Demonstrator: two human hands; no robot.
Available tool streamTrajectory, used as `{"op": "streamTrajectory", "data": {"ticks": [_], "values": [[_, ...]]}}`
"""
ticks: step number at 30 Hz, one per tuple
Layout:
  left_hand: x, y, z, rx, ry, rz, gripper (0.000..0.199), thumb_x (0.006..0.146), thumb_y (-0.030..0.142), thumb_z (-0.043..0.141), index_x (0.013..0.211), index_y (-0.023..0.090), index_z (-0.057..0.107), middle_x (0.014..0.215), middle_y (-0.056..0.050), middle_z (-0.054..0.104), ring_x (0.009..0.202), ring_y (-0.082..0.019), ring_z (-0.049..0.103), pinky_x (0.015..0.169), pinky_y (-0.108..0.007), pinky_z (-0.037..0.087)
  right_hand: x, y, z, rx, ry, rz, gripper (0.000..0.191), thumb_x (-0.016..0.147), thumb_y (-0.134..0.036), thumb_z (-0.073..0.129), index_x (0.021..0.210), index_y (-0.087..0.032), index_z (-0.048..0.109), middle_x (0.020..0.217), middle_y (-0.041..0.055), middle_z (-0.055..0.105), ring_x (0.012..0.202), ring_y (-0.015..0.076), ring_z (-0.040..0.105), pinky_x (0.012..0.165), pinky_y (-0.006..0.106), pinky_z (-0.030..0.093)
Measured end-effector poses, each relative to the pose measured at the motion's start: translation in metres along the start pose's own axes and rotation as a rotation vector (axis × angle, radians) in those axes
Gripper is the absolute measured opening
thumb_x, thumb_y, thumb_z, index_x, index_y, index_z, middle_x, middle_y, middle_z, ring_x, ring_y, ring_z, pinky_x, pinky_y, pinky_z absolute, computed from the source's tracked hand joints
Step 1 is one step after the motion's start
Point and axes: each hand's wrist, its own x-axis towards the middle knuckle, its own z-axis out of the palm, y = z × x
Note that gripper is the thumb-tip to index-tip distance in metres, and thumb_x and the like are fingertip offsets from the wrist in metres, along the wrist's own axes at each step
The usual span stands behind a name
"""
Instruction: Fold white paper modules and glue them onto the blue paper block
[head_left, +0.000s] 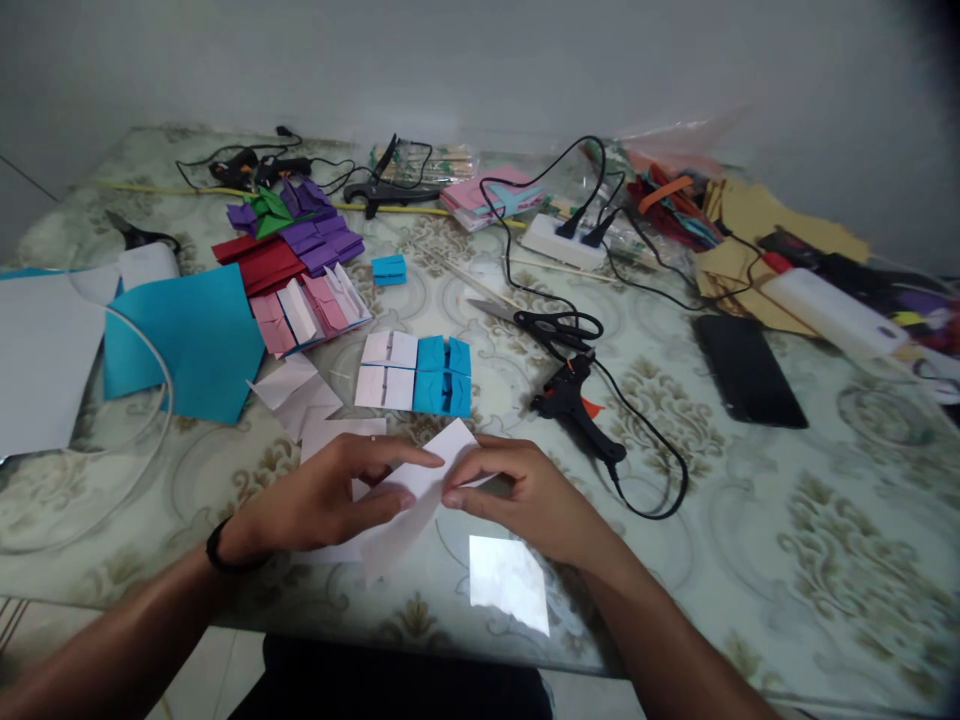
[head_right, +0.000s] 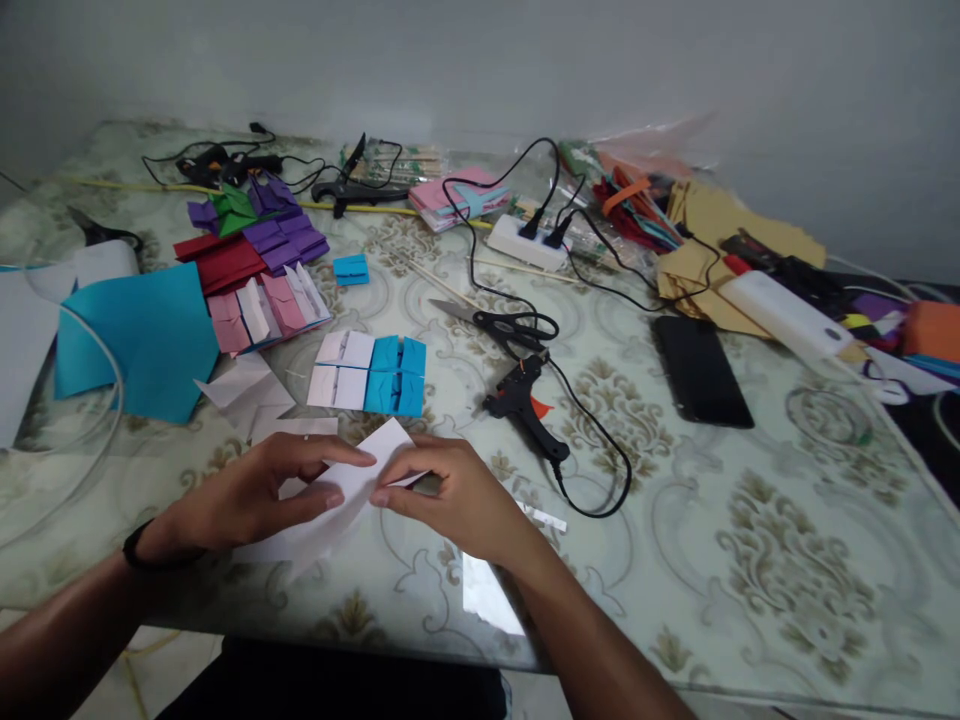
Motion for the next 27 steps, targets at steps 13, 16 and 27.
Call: {"op": "streamTrajectory", "data": {"ticks": [13, 16, 27], "values": [[0.003, -0.001, 0.013, 0.065, 0.104, -0.047, 0.03, 0.089, 0.019, 0.072, 0.118, 0.025, 0.072, 0.098, 0.002, 0.076, 0.071, -0.011, 0.056, 0.065, -0.021, 0.046, 0.001, 0.001, 0.025, 0.285, 0.294, 0.232, 0.062, 0.078, -0.032, 0.089, 0.13, -0.031, 0.054, 0.094, -0.0032, 0.067, 0.06, 0.0121, 0.064, 0.057, 0.027, 0.056], [0.003, -0.005, 0.015, 0.024, 0.158, -0.073, 0.03, 0.091, 0.023, 0.072, 0.122, 0.026, 0.071, 0.107, 0.0, 0.076, 0.075, -0.011, 0.058, 0.069, -0.022, 0.049, 0.003, 0.002, 0.025, 0.46, 0.269, 0.213, 0.071, 0.075, -0.034, 0.092, 0.131, -0.033, 0.048, 0.093, -0.0057, 0.066, 0.056, 0.0111, 0.066, 0.056, 0.029, 0.06], [0.003, 0.001, 0.019, -0.03, 0.126, -0.038, 0.018, 0.097, 0.032, 0.069, 0.108, 0.02, 0.077, 0.091, -0.002, 0.077, 0.067, -0.011, 0.057, 0.059, -0.022, 0.045, 0.004, 0.007, 0.035, 0.589, 0.191, 0.244, 0.057, 0.078, -0.038, 0.091, 0.118, -0.026, 0.053, 0.08, -0.0067, 0.069, 0.046, 0.0079, 0.06, 0.043, 0.023, 0.053]]}}
